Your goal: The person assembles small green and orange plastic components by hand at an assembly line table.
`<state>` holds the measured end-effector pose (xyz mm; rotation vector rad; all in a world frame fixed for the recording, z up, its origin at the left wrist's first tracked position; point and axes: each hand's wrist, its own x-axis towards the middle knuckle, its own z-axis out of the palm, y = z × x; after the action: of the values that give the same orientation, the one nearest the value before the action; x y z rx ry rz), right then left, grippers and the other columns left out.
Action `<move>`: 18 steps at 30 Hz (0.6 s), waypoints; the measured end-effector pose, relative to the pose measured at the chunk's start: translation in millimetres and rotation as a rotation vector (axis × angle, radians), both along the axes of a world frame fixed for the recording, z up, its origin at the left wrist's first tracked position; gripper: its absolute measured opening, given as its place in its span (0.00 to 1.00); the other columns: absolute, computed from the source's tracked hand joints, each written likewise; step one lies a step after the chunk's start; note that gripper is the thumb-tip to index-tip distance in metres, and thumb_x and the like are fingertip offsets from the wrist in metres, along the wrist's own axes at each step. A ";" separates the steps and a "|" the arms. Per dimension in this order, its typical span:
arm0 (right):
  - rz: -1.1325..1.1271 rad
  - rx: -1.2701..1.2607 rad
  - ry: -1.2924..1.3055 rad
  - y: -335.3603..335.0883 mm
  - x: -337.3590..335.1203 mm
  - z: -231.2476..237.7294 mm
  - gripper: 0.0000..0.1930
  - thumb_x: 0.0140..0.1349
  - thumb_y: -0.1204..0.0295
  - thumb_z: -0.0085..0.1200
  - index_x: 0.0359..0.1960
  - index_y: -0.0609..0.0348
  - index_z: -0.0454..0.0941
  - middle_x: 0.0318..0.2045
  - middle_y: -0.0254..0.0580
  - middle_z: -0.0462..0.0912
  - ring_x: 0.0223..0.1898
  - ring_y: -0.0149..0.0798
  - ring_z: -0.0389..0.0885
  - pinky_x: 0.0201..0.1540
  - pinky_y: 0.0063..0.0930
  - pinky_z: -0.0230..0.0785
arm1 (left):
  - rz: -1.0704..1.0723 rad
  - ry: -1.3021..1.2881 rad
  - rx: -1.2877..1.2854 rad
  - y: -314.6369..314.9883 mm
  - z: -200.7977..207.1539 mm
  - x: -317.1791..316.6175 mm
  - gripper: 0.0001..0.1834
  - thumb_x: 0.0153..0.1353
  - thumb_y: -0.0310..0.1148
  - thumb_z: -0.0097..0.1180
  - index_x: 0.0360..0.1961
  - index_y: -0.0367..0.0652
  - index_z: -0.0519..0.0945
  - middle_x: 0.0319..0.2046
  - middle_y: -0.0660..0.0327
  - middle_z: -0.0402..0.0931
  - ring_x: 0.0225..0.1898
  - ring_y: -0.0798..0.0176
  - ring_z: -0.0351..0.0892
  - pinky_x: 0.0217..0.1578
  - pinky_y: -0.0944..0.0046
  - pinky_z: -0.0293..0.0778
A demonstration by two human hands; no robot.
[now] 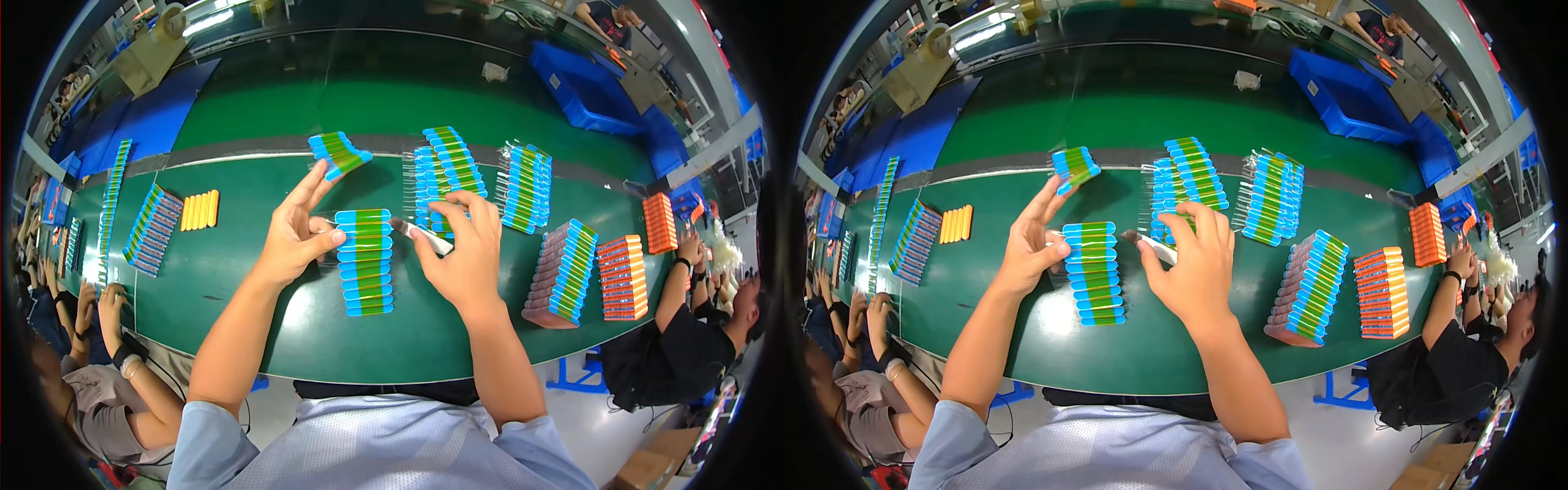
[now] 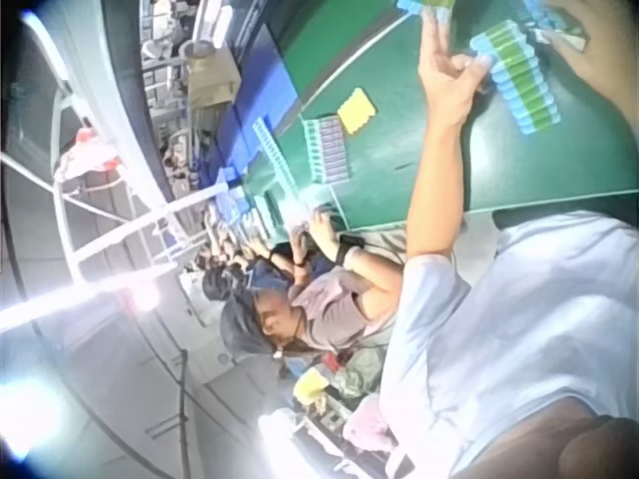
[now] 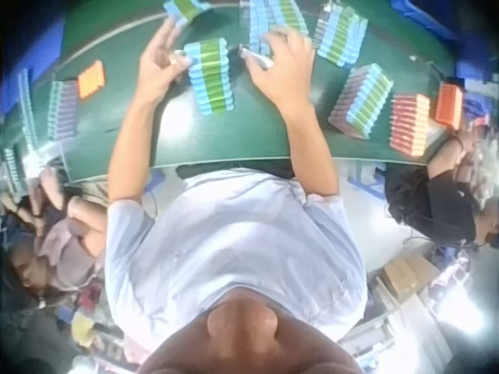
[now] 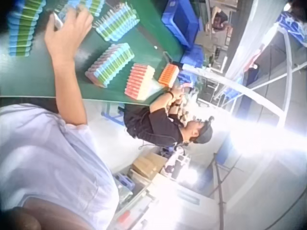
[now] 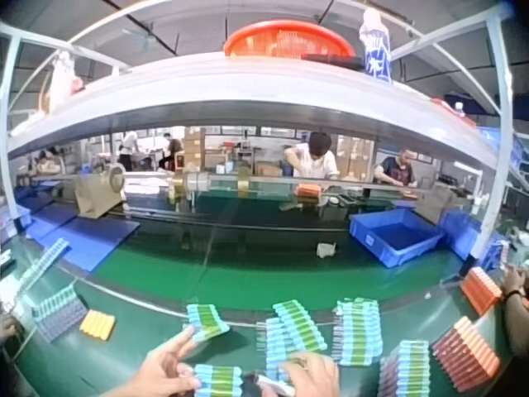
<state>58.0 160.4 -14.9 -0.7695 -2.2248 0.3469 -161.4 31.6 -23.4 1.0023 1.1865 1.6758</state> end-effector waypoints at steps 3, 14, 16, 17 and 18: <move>0.004 0.036 0.103 3.0 0.6 0.9 0.16 0.50 0.66 0.70 0.38 0.59 0.81 0.46 0.42 0.78 0.50 0.47 0.74 0.52 0.40 0.64 | -0.048 0.000 -0.038 -2.9 4.6 1.0 0.55 0.54 0.25 0.69 0.77 0.40 0.47 0.73 0.43 0.55 0.31 0.76 0.80 0.21 0.76 0.70; 0.493 -0.517 0.264 -42.0 -14.3 -11.1 0.19 0.58 0.71 0.68 0.49 0.63 0.77 0.45 0.47 0.85 0.43 0.41 0.86 0.48 0.33 0.77 | -0.158 -0.287 0.145 -3.6 9.4 18.6 0.73 0.39 0.60 0.79 0.77 0.42 0.46 0.77 0.53 0.47 0.52 0.66 0.80 0.51 0.66 0.78; 0.547 -0.598 0.331 -37.6 -14.8 -5.9 0.11 0.58 0.74 0.67 0.40 0.64 0.81 0.38 0.44 0.87 0.37 0.38 0.87 0.48 0.31 0.77 | -0.184 -0.236 0.149 -4.6 8.2 14.9 0.76 0.36 0.63 0.79 0.78 0.42 0.45 0.77 0.52 0.47 0.50 0.67 0.80 0.51 0.65 0.78; 0.555 -0.593 0.330 -38.0 -16.3 -3.7 0.11 0.58 0.74 0.67 0.40 0.64 0.81 0.38 0.44 0.87 0.37 0.38 0.87 0.48 0.31 0.77 | -0.215 -0.188 0.145 -5.0 8.3 12.9 0.78 0.33 0.66 0.78 0.78 0.42 0.44 0.77 0.51 0.47 0.49 0.68 0.81 0.51 0.64 0.78; 0.539 -0.621 0.353 -39.9 -15.7 -2.3 0.09 0.57 0.76 0.68 0.36 0.63 0.81 0.35 0.41 0.86 0.35 0.35 0.86 0.50 0.32 0.76 | -0.177 -0.229 0.043 -5.0 8.0 13.0 0.85 0.23 0.71 0.77 0.78 0.42 0.43 0.77 0.48 0.46 0.46 0.68 0.81 0.50 0.62 0.79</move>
<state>42.2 120.6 -17.2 -0.3426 -1.9525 1.3694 -148.4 26.6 -15.4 0.8870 0.8894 1.6313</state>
